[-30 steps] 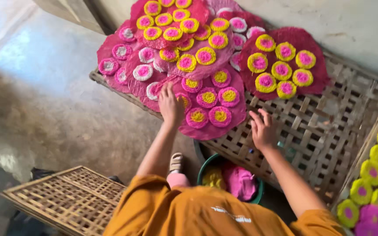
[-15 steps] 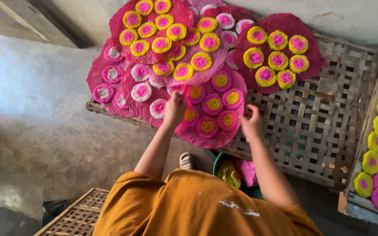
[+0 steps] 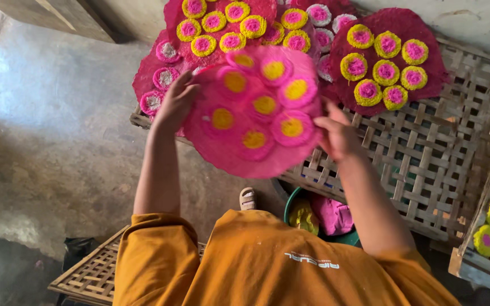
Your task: The person picks up individual colored crackers from a large drying rack and places them into rows and circles on a circular base plate by hand.
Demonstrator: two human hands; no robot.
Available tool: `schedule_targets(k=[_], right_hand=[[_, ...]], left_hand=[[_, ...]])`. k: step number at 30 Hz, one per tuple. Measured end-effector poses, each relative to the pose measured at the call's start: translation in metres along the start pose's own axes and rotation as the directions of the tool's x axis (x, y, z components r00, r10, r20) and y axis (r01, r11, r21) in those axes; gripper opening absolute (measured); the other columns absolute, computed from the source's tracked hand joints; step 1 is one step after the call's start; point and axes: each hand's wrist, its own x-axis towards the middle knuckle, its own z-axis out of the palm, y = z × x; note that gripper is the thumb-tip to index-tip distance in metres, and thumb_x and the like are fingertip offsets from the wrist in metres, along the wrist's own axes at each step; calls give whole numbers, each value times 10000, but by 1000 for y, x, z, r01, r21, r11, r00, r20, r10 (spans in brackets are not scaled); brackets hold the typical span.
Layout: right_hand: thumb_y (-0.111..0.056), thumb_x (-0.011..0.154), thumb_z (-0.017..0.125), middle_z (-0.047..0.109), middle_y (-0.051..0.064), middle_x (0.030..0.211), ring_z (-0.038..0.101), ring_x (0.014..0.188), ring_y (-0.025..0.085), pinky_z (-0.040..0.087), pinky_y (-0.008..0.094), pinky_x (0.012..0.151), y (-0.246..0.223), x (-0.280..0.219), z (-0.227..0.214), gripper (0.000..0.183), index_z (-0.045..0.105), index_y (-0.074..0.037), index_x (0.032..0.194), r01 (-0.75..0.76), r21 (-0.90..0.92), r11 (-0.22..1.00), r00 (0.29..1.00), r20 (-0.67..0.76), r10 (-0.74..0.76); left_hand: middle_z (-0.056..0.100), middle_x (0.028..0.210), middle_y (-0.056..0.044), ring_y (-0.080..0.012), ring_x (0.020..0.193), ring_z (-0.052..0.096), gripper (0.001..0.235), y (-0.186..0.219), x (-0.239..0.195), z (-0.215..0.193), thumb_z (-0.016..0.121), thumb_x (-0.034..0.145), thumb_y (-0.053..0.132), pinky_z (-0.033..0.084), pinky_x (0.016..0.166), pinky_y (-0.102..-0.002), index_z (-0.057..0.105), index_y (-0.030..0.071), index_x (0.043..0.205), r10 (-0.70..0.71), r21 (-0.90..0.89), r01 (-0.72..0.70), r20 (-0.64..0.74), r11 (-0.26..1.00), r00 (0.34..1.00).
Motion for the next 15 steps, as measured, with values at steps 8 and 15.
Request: schedule_targets(k=[8,15], right_hand=[[-348,726,888,499,286,1328,504,1164,466,435,551,952,165,65,-9,803,516,31,1328,-125,-992,0,854,-108,-509],[-160,808,827,621,129,1186,661,1072,284,580,448,920,193,83,3,471,620,-33,1211,-119,-735,667,800,-469,-375]], left_hand=[[651,1178,-243,-459,1057,619,490,-127,16,-54,771,810,325,516,862,-558,612,9,1149,213,946,252,-295,206,932],[712,1021,-186,-401,973,678,375,-133,30,-59,733,884,318,529,839,-534,642,64,1145,46,797,419,-485,436,873]])
